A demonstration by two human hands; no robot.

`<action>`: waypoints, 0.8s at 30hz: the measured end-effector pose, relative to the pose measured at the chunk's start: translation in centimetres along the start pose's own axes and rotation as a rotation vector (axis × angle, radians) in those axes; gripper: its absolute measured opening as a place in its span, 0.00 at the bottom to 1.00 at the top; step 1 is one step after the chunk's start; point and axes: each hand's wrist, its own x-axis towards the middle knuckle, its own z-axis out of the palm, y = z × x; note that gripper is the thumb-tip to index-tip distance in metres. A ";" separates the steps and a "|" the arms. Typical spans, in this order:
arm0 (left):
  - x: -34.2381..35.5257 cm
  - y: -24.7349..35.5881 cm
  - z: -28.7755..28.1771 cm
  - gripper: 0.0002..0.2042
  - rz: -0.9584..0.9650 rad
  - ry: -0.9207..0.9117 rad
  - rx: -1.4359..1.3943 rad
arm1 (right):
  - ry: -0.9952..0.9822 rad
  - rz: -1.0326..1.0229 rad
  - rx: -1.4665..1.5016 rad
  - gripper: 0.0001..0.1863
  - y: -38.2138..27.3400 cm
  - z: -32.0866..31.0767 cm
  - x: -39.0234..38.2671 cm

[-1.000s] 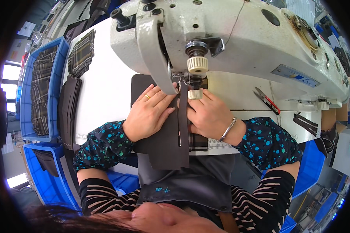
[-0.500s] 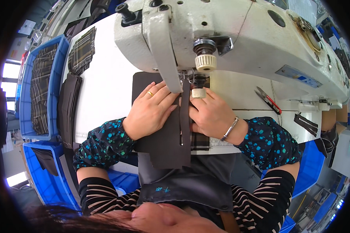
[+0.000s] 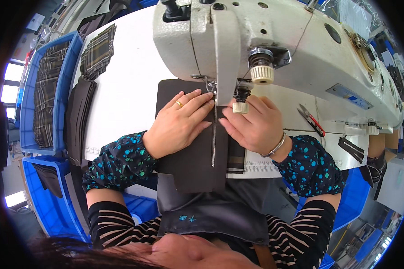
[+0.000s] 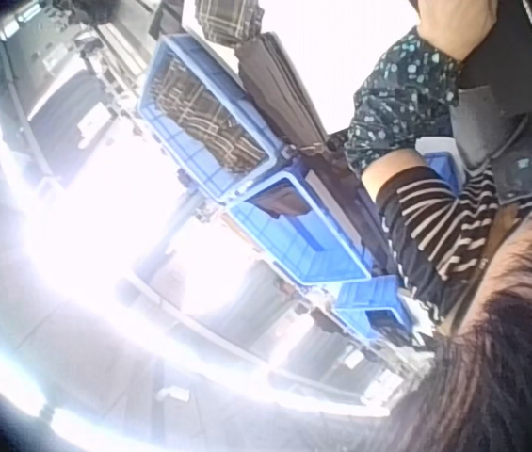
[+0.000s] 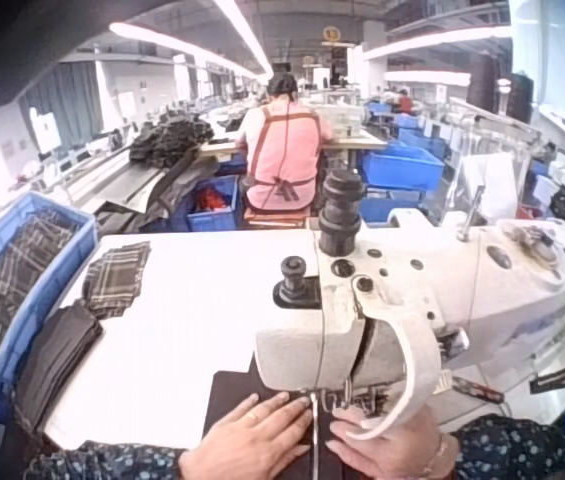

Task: The person sews a zipper onto a piece of dark fabric using an industrial sewing machine. They align the zipper with the fabric edge, guide it through the machine to stitch it in place, and then trim the excess thread with scissors.

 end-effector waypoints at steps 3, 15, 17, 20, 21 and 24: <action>-0.1 0.0 0.0 0.26 -0.002 -0.004 -0.005 | -0.115 0.062 0.037 0.26 -0.3 0.9 -0.2; 0.1 -0.1 0.2 0.25 -0.005 0.029 -0.033 | -0.252 0.109 0.004 0.38 -0.5 1.0 -0.3; 0.3 -0.2 0.2 0.23 -0.001 0.038 -0.036 | -0.245 0.114 0.002 0.38 -0.4 1.1 -0.3; 0.5 -0.2 0.2 0.22 0.003 0.052 -0.036 | -0.277 0.122 -0.002 0.38 -0.3 0.7 -0.1; 0.7 -0.2 0.2 0.21 0.009 0.060 -0.036 | -0.274 0.124 -0.005 0.38 -0.2 0.7 -0.1; 0.8 -0.2 0.2 0.21 0.013 0.064 -0.033 | -0.244 0.122 -0.008 0.37 -0.1 0.9 -0.3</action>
